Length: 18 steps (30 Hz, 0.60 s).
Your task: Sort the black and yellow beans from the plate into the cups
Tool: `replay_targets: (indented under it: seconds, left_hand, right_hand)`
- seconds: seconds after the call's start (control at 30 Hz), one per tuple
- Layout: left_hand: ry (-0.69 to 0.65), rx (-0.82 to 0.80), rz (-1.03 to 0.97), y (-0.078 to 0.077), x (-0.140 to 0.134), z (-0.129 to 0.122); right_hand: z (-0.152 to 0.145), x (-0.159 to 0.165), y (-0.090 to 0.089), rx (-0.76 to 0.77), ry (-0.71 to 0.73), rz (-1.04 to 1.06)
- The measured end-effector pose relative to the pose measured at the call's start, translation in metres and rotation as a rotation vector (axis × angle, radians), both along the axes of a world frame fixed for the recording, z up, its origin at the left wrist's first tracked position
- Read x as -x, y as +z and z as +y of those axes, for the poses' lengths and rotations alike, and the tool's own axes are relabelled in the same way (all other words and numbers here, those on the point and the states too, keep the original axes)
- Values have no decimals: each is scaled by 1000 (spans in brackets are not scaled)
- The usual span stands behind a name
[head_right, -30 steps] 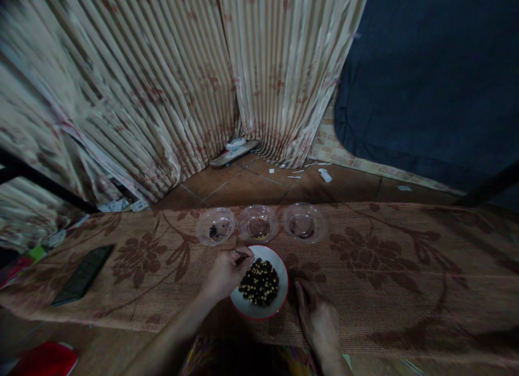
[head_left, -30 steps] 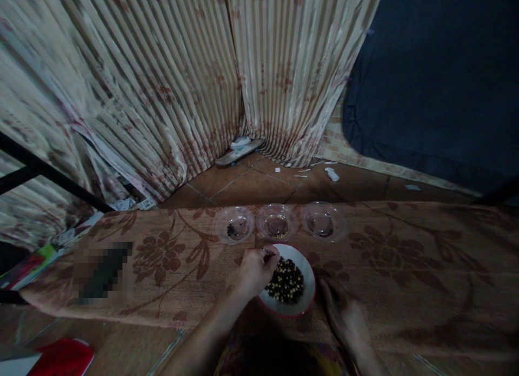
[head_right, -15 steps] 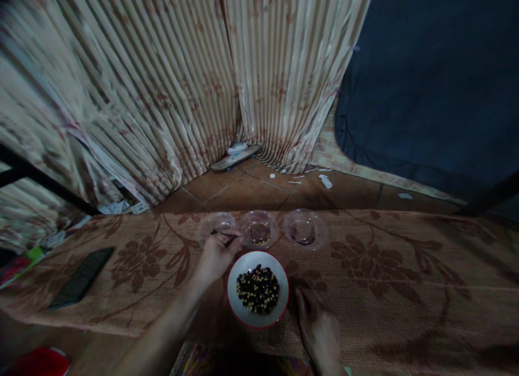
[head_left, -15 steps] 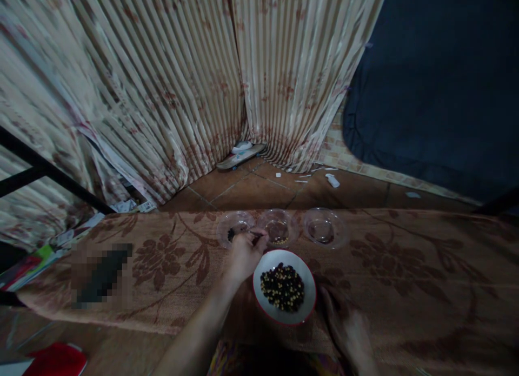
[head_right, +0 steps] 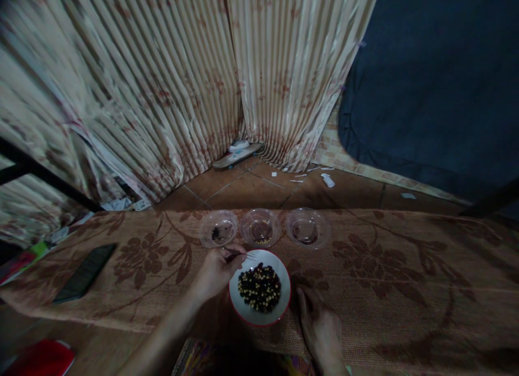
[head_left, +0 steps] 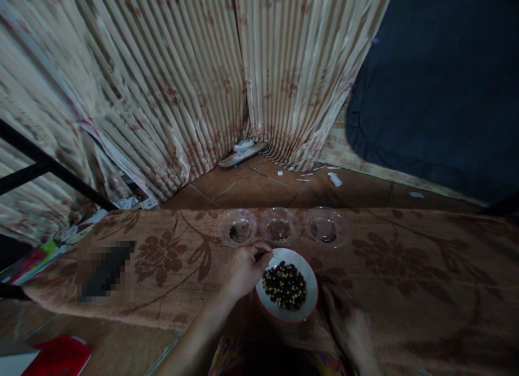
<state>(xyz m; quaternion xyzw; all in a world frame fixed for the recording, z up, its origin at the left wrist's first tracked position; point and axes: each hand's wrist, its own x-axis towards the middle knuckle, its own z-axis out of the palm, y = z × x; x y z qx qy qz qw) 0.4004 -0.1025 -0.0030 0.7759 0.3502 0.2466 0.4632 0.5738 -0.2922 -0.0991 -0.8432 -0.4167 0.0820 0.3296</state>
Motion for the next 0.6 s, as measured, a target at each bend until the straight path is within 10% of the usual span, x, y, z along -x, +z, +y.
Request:
replay_targets:
  seconds: [0.6]
  left_hand:
    - [-54,-105,198,1,-3,-13]
  right_hand:
    - [1,0,4,20,-18,7]
